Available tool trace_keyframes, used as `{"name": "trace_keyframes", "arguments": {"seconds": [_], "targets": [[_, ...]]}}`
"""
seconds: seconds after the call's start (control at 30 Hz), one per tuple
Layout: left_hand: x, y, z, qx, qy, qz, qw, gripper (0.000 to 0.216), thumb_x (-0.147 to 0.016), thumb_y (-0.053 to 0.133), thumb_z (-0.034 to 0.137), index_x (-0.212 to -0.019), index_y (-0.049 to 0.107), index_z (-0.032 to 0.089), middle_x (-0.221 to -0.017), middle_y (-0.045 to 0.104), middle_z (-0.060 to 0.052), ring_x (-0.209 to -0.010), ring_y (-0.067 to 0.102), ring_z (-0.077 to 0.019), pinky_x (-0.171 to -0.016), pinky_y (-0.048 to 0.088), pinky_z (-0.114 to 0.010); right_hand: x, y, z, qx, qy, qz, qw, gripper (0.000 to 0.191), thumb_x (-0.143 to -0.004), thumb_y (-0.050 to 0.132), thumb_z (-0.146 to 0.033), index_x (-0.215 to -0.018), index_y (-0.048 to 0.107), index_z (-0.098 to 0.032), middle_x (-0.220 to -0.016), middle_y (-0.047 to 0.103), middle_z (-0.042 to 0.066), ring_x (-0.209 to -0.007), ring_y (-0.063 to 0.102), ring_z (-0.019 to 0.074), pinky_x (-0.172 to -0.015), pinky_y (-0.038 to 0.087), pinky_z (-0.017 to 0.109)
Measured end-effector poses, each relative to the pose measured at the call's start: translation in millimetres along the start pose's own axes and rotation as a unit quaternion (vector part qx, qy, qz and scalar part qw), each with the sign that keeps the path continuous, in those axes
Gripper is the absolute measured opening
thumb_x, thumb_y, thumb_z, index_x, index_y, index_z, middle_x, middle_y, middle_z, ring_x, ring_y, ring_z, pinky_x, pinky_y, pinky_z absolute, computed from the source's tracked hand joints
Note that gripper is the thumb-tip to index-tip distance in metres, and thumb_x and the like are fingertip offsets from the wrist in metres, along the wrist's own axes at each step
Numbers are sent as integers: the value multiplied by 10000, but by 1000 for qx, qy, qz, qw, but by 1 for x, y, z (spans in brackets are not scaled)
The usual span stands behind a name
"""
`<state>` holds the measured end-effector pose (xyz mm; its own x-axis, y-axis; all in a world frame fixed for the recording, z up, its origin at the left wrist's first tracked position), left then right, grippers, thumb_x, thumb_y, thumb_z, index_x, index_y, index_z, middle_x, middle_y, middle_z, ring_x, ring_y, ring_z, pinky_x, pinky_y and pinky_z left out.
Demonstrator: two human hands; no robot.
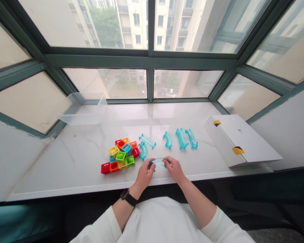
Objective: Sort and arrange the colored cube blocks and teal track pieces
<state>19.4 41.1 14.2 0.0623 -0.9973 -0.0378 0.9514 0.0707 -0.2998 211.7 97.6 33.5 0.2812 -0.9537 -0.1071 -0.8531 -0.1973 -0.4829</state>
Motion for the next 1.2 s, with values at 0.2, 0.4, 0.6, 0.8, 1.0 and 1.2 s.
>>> {"name": "trace_keyframes", "arguments": {"seconds": [0.2,0.4,0.6,0.8,1.0,1.2], "targets": [[-31,18,-7,1,-45,-34,998,309,-987,557,486,-967,695,210,-715,692,2,-588,602,-158,-615,493,-285,-1,0,31,-11,61,29,998,286,-926,632,-472,-784,704,-234,-663,681,-11,-630,599,183,-646,477,284],[-33,14,-8,7,-56,-25,998,323,-950,601,491,-804,666,209,-614,614,33,-564,548,-148,-605,448,-269,-5,9,32,38,48,-50,997,241,-923,642,-460,-856,751,-256,-665,694,-20,-631,604,180,-648,435,277],[-34,18,-14,30,-90,-13,995,419,-930,598,615,-854,644,206,-603,606,41,-501,528,-135,-543,436,-263,-5,18,28,137,24,-31,990,345,-1023,492,-448,-815,705,-274,-690,705,-2,-664,626,197,-612,354,272],[-29,21,-20,107,-85,0,991,637,-971,512,681,-1388,489,200,-900,736,-30,-576,616,-143,-509,471,-249,-3,17,36,87,65,33,994,398,-1078,347,-448,-1029,696,-264,-687,702,-10,-648,666,205,-647,419,277],[-31,31,-9,-31,-76,-62,995,402,-941,601,608,-1027,709,230,-867,777,-16,-707,686,-174,-679,515,-283,-3,17,37,120,65,33,990,401,-1044,355,-331,-1326,622,-233,-930,786,29,-822,737,224,-745,483,293],[-35,38,1,-133,-74,-78,985,296,-924,631,533,-1023,770,291,-978,812,10,-797,725,-189,-722,492,-293,-2,17,42,130,72,36,988,464,-1047,339,-332,-1457,531,-230,-962,784,39,-827,743,253,-731,523,326]]}}
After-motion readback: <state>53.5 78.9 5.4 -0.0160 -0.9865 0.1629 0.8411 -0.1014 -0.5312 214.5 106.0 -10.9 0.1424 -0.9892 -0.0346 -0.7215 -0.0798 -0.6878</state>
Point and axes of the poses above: each hand's wrist, its own x-axis away from the middle knuckle, its own y-axis out of the palm, z = x × y, the point moved 5 cm from there along -x, towards the middle knuckle
